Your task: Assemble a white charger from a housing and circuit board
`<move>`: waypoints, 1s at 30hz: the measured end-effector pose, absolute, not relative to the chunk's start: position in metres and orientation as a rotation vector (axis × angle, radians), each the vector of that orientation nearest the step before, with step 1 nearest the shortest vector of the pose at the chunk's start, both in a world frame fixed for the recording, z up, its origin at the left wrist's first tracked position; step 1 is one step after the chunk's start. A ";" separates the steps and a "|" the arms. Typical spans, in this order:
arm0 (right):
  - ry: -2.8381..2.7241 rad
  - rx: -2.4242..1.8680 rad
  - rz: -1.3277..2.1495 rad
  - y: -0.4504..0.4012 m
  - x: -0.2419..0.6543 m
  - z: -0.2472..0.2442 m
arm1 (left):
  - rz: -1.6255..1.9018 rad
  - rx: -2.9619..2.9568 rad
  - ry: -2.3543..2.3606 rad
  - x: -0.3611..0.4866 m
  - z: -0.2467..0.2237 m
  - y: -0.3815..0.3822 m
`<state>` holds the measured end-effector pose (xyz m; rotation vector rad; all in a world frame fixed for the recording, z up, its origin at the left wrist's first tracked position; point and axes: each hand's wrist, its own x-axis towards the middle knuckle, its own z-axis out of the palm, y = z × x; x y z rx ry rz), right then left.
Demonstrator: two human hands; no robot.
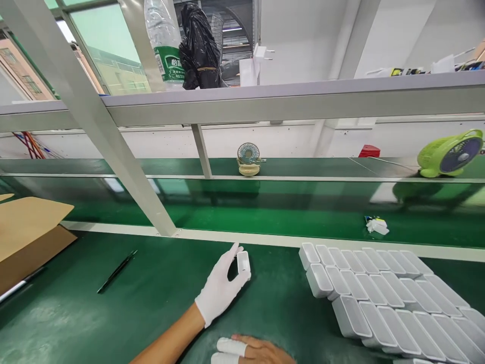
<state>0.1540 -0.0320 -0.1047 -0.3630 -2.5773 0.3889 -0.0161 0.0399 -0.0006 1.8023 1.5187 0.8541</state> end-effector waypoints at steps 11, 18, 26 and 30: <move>-2.501 -0.325 0.468 -0.034 0.157 -0.065 | 0.901 1.908 1.345 -0.015 0.007 0.044; -2.517 -0.337 0.410 -0.038 0.156 -0.056 | 0.897 1.914 1.337 -0.016 0.010 0.043; -2.552 -0.350 0.506 -0.039 0.158 -0.066 | 0.723 1.913 1.461 -0.012 0.010 0.033; -2.570 -0.333 0.550 -0.038 0.159 -0.056 | 0.721 1.929 1.508 -0.011 0.005 0.033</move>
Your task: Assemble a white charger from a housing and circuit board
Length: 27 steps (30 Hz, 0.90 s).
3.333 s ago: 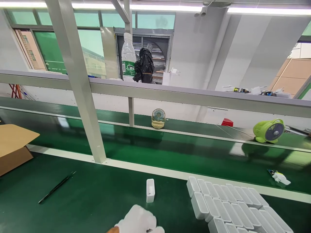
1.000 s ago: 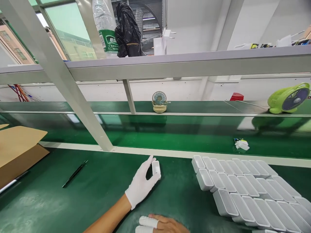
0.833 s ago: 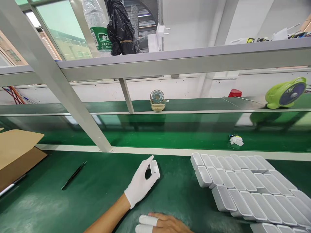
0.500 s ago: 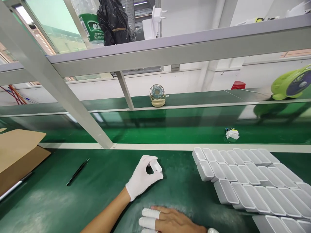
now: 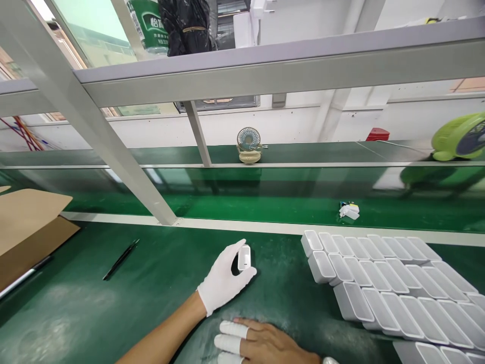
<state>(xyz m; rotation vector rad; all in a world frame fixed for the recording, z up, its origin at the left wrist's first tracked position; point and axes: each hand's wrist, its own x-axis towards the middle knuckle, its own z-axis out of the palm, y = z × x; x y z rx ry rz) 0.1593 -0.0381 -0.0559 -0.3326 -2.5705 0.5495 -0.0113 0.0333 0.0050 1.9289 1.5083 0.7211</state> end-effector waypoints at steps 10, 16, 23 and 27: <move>-2.617 -0.232 0.358 -0.038 0.163 -0.066 | 0.724 1.990 1.481 -0.011 0.004 0.032; -2.666 -0.251 0.285 -0.034 0.168 -0.076 | 0.752 1.966 1.524 -0.015 0.003 0.040; -2.739 -0.183 0.240 -0.022 0.174 -0.061 | 0.896 1.706 1.446 -0.016 0.007 0.050; -2.765 -0.135 0.184 -0.021 0.176 -0.041 | 1.013 1.584 1.386 -0.020 0.009 0.053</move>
